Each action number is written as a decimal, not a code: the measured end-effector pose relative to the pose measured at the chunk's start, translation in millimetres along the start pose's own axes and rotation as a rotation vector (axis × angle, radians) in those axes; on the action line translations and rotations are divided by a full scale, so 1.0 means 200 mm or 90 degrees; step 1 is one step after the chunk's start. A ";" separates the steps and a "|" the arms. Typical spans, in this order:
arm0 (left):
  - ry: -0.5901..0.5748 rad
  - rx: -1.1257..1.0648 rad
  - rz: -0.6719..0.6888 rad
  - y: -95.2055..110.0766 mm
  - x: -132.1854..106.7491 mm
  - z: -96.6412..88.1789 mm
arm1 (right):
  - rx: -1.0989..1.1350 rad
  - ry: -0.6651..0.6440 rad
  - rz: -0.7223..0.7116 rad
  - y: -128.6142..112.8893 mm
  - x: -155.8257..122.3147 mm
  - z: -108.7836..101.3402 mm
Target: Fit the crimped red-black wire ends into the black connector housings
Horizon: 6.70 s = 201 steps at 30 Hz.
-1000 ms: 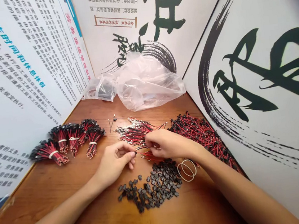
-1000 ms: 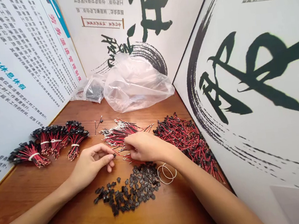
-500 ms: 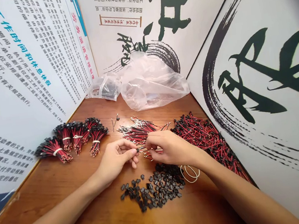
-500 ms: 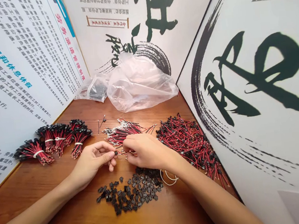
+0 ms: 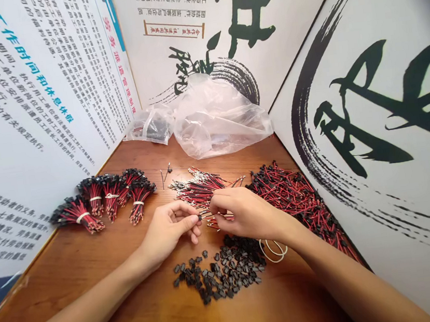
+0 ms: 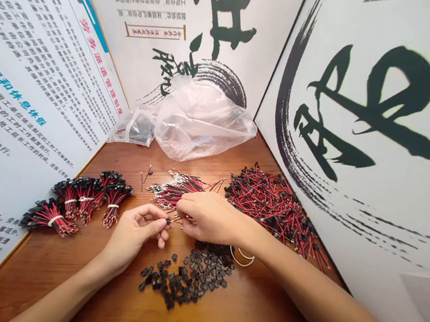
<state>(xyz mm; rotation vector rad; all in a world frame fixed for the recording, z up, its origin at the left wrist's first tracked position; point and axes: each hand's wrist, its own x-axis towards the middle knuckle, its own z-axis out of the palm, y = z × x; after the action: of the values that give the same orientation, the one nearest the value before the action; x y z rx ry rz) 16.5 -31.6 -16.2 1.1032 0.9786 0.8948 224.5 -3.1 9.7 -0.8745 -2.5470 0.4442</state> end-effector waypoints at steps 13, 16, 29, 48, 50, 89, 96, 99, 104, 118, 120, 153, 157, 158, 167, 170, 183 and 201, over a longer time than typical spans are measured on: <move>0.010 -0.040 0.019 -0.01 -0.01 0.00 | 0.038 0.061 0.042 -0.07 0.01 0.08; 0.021 -0.045 0.027 0.00 -0.01 0.01 | 0.042 0.076 0.029 -0.07 0.00 0.10; 0.045 -0.072 0.037 0.00 -0.03 0.03 | 0.068 0.162 -0.006 -0.10 -0.01 0.14; 0.033 -0.101 0.021 -0.03 -0.03 0.04 | 0.051 0.118 0.010 -0.11 -0.01 0.12; 0.035 -0.070 0.033 -0.02 -0.03 0.04 | 0.059 0.096 0.031 -0.10 0.00 0.09; -0.071 0.482 0.107 0.06 -0.04 0.00 | -0.268 -0.223 0.130 0.07 -0.01 -0.02; -0.165 0.548 0.109 0.07 -0.04 0.00 | -0.307 -0.246 0.123 0.09 0.00 0.04; -0.267 0.615 0.151 0.07 -0.05 -0.01 | -0.298 -0.235 0.107 0.08 0.00 0.00; -0.358 0.647 0.230 0.03 -0.05 -0.02 | -0.237 -0.182 0.098 0.06 0.00 -0.03; -0.117 0.316 0.117 0.04 -0.01 -0.02 | -0.099 -0.063 0.052 -0.05 -0.01 -0.08; -0.087 0.201 0.074 0.05 -0.01 -0.03 | -0.076 -0.044 0.056 -0.06 -0.02 -0.08; -0.060 -0.079 0.010 0.04 -0.01 -0.01 | -0.082 -0.035 0.134 -0.12 0.00 -0.02; -0.042 -0.071 0.023 0.05 -0.02 -0.01 | -0.097 -0.023 0.126 -0.12 -0.01 -0.01; -0.037 -0.053 0.029 0.05 -0.02 -0.01 | -0.095 -0.022 0.120 -0.12 -0.01 -0.01; 0.004 0.069 0.078 0.06 -0.03 0.00 | -0.070 -0.016 0.099 -0.13 -0.01 -0.01; 0.005 0.080 0.084 0.06 -0.03 0.00 | -0.070 -0.015 0.104 -0.13 -0.01 -0.02; 0.047 0.176 0.170 0.08 -0.05 0.02 | -0.088 0.005 0.080 -0.15 -0.02 -0.01; -0.013 0.090 0.206 0.07 -0.07 0.04 | 0.124 0.035 0.116 -0.18 -0.03 0.02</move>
<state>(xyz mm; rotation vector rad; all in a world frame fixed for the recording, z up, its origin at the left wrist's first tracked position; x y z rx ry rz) 18.5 -43.4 1.0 1.4152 0.8698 1.0840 208.0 -34.6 20.3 -1.0327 -2.3370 0.7015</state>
